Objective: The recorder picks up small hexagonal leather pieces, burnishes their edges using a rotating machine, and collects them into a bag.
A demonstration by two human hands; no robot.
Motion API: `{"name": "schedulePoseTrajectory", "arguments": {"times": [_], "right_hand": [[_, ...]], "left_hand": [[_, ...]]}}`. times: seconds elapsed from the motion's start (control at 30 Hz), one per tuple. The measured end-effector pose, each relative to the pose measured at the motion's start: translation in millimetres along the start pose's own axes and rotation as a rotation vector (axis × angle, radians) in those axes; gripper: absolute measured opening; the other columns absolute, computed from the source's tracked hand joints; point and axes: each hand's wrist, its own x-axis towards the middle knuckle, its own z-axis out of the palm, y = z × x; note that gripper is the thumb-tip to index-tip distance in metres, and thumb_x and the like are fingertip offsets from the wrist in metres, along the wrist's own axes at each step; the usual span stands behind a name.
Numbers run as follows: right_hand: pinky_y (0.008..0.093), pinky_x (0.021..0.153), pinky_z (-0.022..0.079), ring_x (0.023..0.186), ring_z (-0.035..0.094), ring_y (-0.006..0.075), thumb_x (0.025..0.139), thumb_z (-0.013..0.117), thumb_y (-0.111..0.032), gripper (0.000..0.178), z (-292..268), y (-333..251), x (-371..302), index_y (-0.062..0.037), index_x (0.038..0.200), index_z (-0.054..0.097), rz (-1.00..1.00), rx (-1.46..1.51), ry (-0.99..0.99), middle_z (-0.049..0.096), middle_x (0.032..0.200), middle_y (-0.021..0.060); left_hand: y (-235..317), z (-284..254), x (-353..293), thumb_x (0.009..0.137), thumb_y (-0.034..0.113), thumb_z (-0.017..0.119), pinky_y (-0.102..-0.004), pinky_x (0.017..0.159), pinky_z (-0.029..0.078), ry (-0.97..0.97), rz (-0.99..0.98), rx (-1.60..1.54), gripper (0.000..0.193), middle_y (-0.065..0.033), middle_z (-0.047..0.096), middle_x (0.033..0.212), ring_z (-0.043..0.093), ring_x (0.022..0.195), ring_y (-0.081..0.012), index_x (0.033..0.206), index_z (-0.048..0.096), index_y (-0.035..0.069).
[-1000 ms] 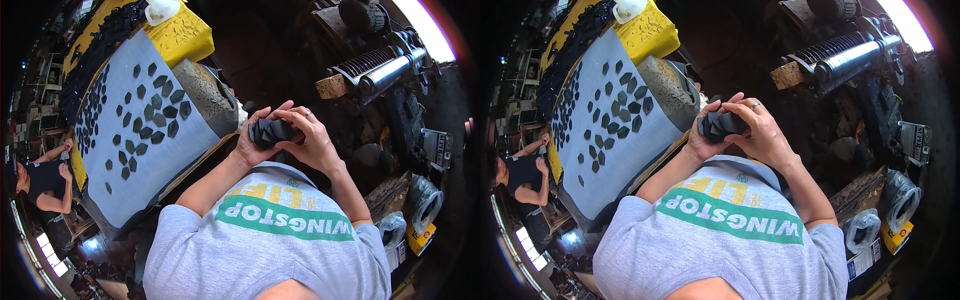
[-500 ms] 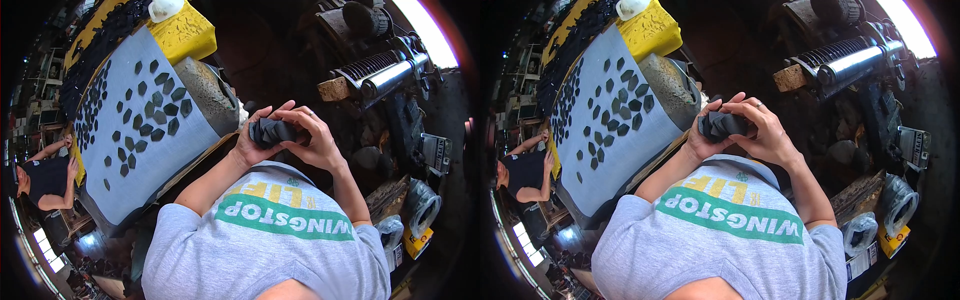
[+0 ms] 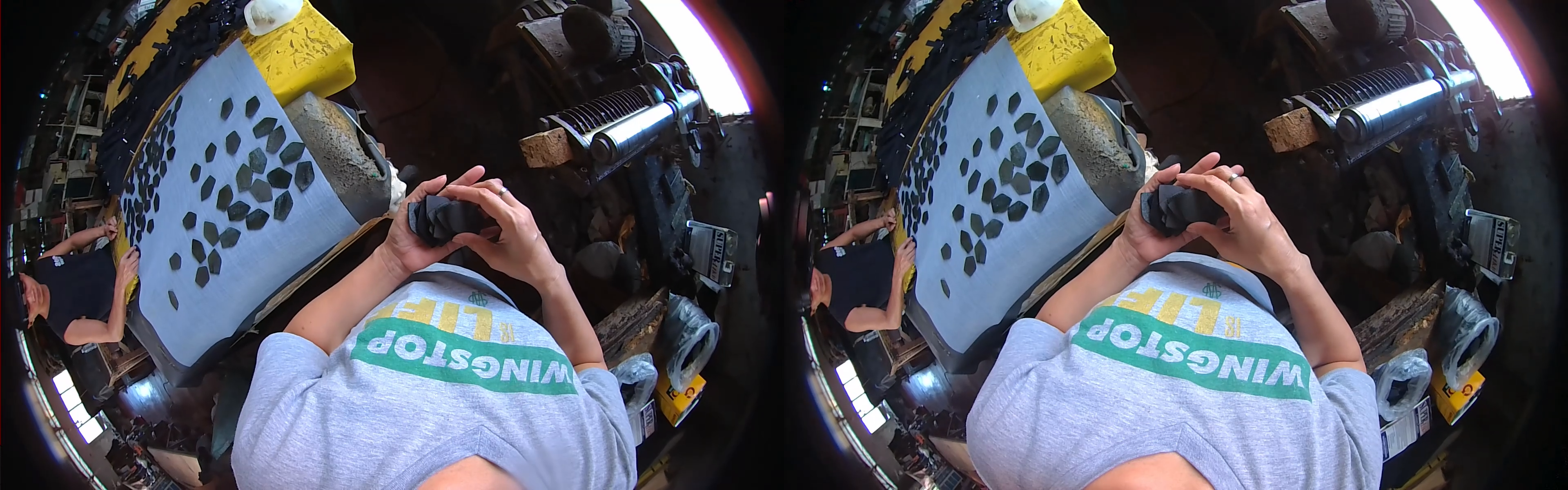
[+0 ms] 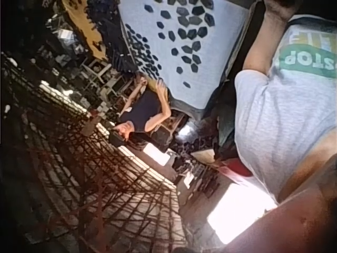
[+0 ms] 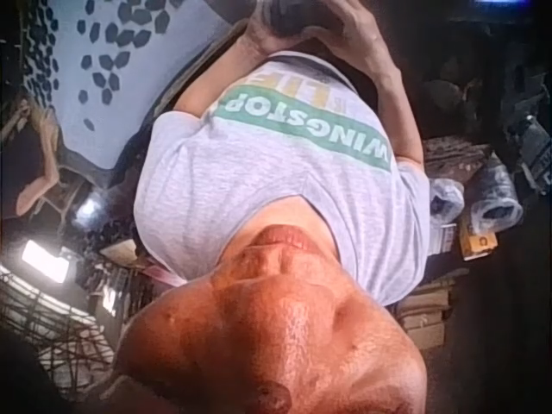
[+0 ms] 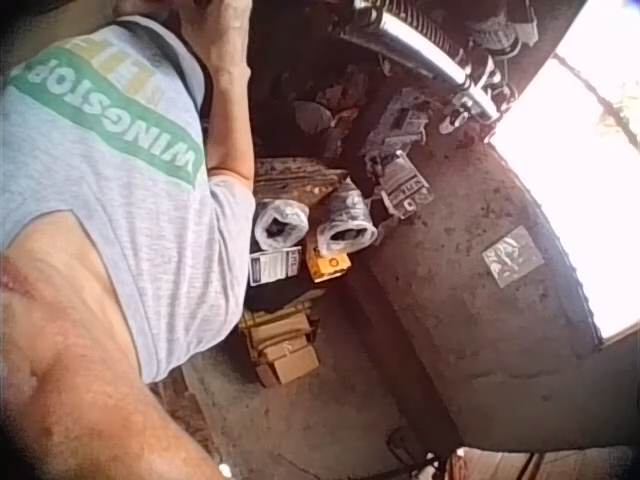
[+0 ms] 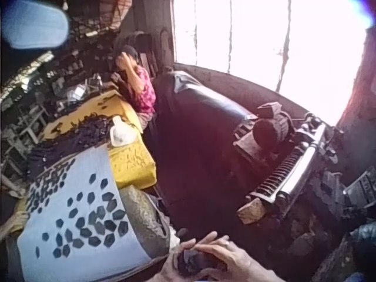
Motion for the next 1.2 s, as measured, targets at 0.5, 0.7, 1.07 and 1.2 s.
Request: {"name": "schedulePoseTrajectory", "arguments": {"times": [0.5, 0.7, 1.07, 1.2], "right_hand": [[0.0304, 0.066, 0.055, 0.093, 0.058, 0.0239, 0.064, 0.072, -0.001, 0.055, -6.0, 12.1, 2.2, -0.0085, 0.116, 0.056, -0.213, -0.012, 0.139, 0.058, 0.103, 0.0098], [0.0395, 0.092, 0.042, 0.103, 0.054, 0.0266, 0.061, 0.075, -0.002, 0.058, -12.1, 11.5, 5.2, -0.0108, 0.116, 0.056, -0.327, -0.132, 0.054, 0.059, 0.104, 0.0071], [0.0428, 0.097, 0.036, 0.106, 0.052, 0.0255, 0.064, 0.075, -0.004, 0.062, -0.9, 15.0, 1.8, -0.0122, 0.121, 0.051, -0.247, -0.205, -0.063, 0.055, 0.105, 0.0084], [0.0406, 0.091, 0.039, 0.103, 0.052, 0.0256, 0.063, 0.073, -0.002, 0.061, 2.6, 13.3, 4.3, -0.0121, 0.119, 0.051, -0.257, -0.171, -0.068, 0.053, 0.106, 0.0085]], "left_hand": [[6.4, -3.8, -0.3, 0.090, 0.035, 0.044, -0.0482, 0.094, 0.045, -0.037, -0.062, -0.063, 0.051, -0.0118, 0.046, 0.129, 0.049, 0.116, -0.0260, 0.135, 0.037, 0.013], [4.5, 6.8, -3.6, 0.090, 0.035, 0.042, -0.0477, 0.091, 0.047, -0.033, -0.059, -0.019, 0.051, -0.0095, 0.048, 0.129, 0.051, 0.115, -0.0228, 0.133, 0.040, 0.009], [4.6, -3.4, 0.4, 0.091, 0.035, 0.040, -0.0434, 0.091, 0.048, -0.071, -0.079, 0.042, 0.053, -0.0125, 0.043, 0.132, 0.048, 0.118, -0.0232, 0.138, 0.034, 0.011], [2.6, -5.5, 1.3, 0.090, 0.039, 0.040, -0.0449, 0.103, 0.034, -0.006, -0.033, 0.120, 0.057, -0.0161, 0.032, 0.141, 0.035, 0.129, -0.0280, 0.140, 0.031, 0.013]]}}
